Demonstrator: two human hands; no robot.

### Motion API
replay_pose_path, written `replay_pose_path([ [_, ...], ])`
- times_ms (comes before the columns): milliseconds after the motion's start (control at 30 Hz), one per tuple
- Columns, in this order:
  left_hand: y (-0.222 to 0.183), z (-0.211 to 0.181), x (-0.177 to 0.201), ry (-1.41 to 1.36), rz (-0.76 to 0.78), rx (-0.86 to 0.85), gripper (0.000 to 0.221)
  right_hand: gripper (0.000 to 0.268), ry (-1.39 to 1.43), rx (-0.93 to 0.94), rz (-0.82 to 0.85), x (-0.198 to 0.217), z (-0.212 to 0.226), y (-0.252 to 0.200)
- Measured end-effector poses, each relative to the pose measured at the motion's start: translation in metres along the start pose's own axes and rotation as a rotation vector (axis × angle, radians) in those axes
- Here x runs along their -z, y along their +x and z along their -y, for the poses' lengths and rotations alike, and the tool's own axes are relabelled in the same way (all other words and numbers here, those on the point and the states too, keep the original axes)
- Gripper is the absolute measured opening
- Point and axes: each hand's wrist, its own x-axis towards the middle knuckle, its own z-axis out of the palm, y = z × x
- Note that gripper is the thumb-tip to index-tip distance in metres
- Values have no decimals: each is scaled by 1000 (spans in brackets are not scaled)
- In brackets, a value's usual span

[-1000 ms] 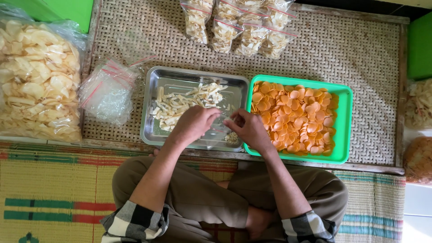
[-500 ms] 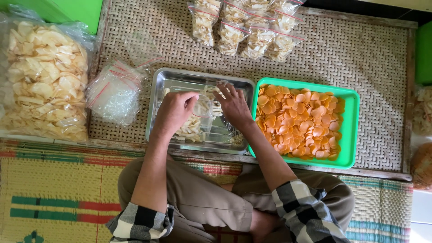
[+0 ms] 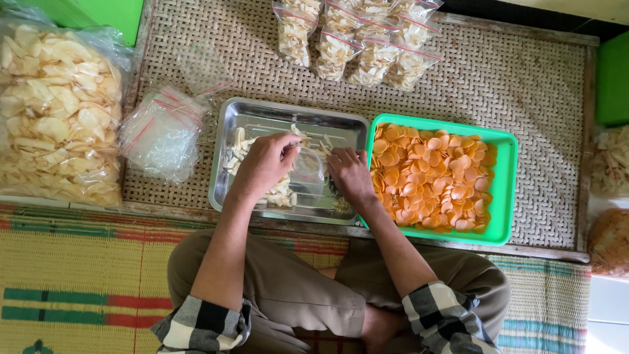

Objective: The person sits on the floor and packs dried food items from a metal tray and a green plastic bin into small clear plastic bags. They handle the items by hand, filling the bags and placing them aside.

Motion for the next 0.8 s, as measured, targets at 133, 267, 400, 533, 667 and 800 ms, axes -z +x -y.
replay_pose_path([
  [133, 8, 27, -26, -52, -83, -93, 5, 5, 41, -7, -30, 3, -1, -1],
  [267, 8, 24, -37, -50, -27, -59, 8, 2, 176, -133, 2, 0, -6, -6],
  [400, 10, 33, -66, 48, -16, 13, 9, 10, 328, -214, 28, 9, -8, -6],
  [533, 8, 24, -71, 53, -3, 12, 10, 11, 619, -345, -27, 37, -1, 1],
  [667, 11, 23, -80, 103, -12, 63, 12, 16, 770, -595, -72, 74, -2, -5],
  [800, 14, 19, -87, 111, -23, 56, 11, 21, 791, -639, -43, 116, 6, 3],
])
